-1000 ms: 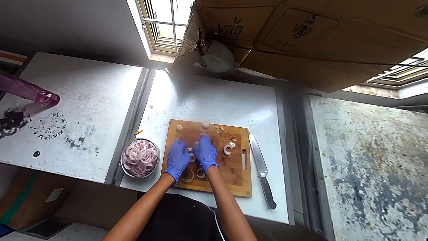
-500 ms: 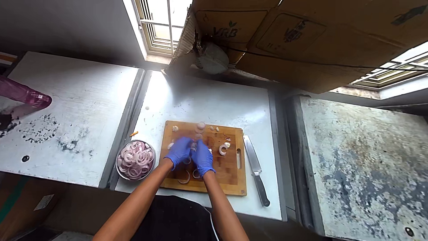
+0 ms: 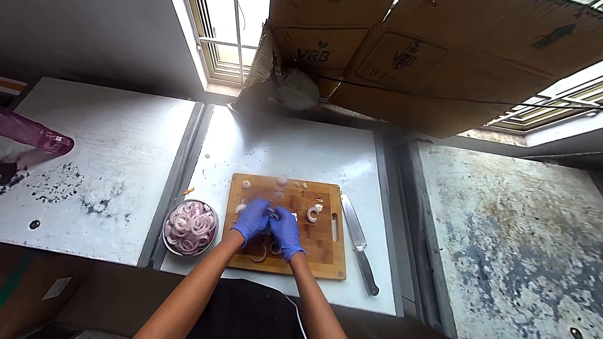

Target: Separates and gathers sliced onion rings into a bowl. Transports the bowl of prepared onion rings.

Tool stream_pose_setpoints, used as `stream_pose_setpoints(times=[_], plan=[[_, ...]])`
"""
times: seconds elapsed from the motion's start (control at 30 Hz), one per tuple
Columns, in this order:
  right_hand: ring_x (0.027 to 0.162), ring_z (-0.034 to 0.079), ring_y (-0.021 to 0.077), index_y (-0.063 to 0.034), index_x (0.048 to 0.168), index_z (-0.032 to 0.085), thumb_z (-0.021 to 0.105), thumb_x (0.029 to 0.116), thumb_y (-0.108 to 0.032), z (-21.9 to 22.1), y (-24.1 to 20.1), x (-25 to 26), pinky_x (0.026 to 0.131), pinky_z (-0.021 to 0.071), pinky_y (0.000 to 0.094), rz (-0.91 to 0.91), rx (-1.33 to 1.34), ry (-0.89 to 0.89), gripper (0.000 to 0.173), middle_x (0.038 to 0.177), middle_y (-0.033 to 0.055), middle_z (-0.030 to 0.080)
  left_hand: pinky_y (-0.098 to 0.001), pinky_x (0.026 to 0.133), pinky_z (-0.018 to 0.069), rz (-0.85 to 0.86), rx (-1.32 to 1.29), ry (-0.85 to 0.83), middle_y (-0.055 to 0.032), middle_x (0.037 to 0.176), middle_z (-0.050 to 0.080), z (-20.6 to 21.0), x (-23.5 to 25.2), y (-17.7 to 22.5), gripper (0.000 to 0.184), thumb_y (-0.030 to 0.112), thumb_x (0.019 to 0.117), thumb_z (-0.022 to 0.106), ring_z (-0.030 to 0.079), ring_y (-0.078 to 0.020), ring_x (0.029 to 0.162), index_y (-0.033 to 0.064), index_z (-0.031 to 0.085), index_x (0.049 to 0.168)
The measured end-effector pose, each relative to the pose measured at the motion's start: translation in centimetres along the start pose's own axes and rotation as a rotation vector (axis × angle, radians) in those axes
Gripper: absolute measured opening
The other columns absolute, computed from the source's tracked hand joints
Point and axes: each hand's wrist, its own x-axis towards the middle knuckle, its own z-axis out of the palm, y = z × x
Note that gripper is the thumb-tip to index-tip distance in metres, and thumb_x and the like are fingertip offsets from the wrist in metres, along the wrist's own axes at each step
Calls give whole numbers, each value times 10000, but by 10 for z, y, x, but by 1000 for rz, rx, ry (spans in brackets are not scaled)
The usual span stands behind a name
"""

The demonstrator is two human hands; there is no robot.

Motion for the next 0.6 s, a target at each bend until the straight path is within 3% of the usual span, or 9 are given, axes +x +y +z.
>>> stream_pose_setpoints(times=[0.07, 0.13, 0.2, 0.23, 0.3, 0.37, 0.5, 0.57, 0.6], plan=[[1002, 683, 300, -123, 1080, 734, 692, 841, -279, -28, -11, 9, 836, 533, 576, 45, -118, -215, 289, 1047, 117, 718, -514, 1054, 489, -95, 8, -30, -151, 1248, 661, -6, 1, 4, 325, 189, 938, 685, 625, -306, 1200, 50, 671, 1232], [962, 684, 330, -113, 1052, 746, 717, 846, -325, -57, -23, 24, 792, 521, 614, 34, -246, -354, 297, 1007, 138, 720, -545, 1014, 499, -121, -15, -36, -155, 1181, 685, -5, 6, -2, 329, 222, 912, 715, 644, -321, 1145, 62, 681, 1197], [932, 693, 366, -92, 1001, 740, 699, 873, -278, -77, -34, 41, 755, 525, 632, 7, -319, -213, 230, 971, 160, 723, -555, 998, 504, -119, 2, -40, -143, 1165, 699, 0, 12, -11, 329, 273, 910, 698, 654, -320, 1135, 82, 696, 1178], [986, 690, 381, -87, 1054, 731, 668, 904, -233, -82, -40, 53, 792, 530, 629, -18, -322, -87, 218, 1037, 172, 719, -549, 1011, 497, -128, 14, -49, -140, 1179, 696, 0, 12, -9, 320, 287, 930, 673, 648, -314, 1152, 81, 705, 1172], [1147, 644, 404, -103, 1285, 677, 630, 968, -174, -82, -41, 83, 878, 549, 603, -101, -323, 87, 329, 1258, 189, 659, -520, 1045, 486, -159, 3, -41, -136, 1203, 695, -4, 8, 2, 285, 248, 951, 642, 640, -295, 1179, 70, 729, 1156], [1197, 608, 416, -119, 1377, 637, 651, 968, -166, -74, -35, 106, 894, 554, 586, -148, -351, 86, 412, 1315, 208, 612, -477, 1055, 490, -188, -13, -12, -116, 1207, 703, -7, 5, 11, 257, 185, 943, 616, 646, -262, 1178, 79, 752, 1134], [1113, 621, 424, -64, 1082, 691, 743, 909, -133, -62, -26, 90, 795, 561, 583, -211, -338, 93, 193, 1153, 207, 641, -463, 1070, 484, -209, -6, -11, -122, 1248, 687, -4, 8, 19, 272, 108, 960, 569, 635, -267, 1203, 72, 749, 1160], [1058, 641, 413, -55, 1037, 701, 739, 907, -112, -57, -13, 76, 801, 549, 597, -281, -229, 125, 148, 1098, 198, 657, -496, 1047, 500, -230, 78, -44, -136, 1293, 650, -1, 7, 28, 292, 90, 980, 542, 624, -297, 1225, 78, 708, 1220], [1057, 665, 391, -52, 1076, 719, 710, 942, -123, -53, -6, 70, 855, 548, 598, -279, -135, 154, 153, 1100, 189, 686, -511, 1030, 513, -246, 130, -45, -138, 1317, 635, -2, 3, 34, 310, 89, 970, 560, 619, -309, 1235, 85, 685, 1253]])
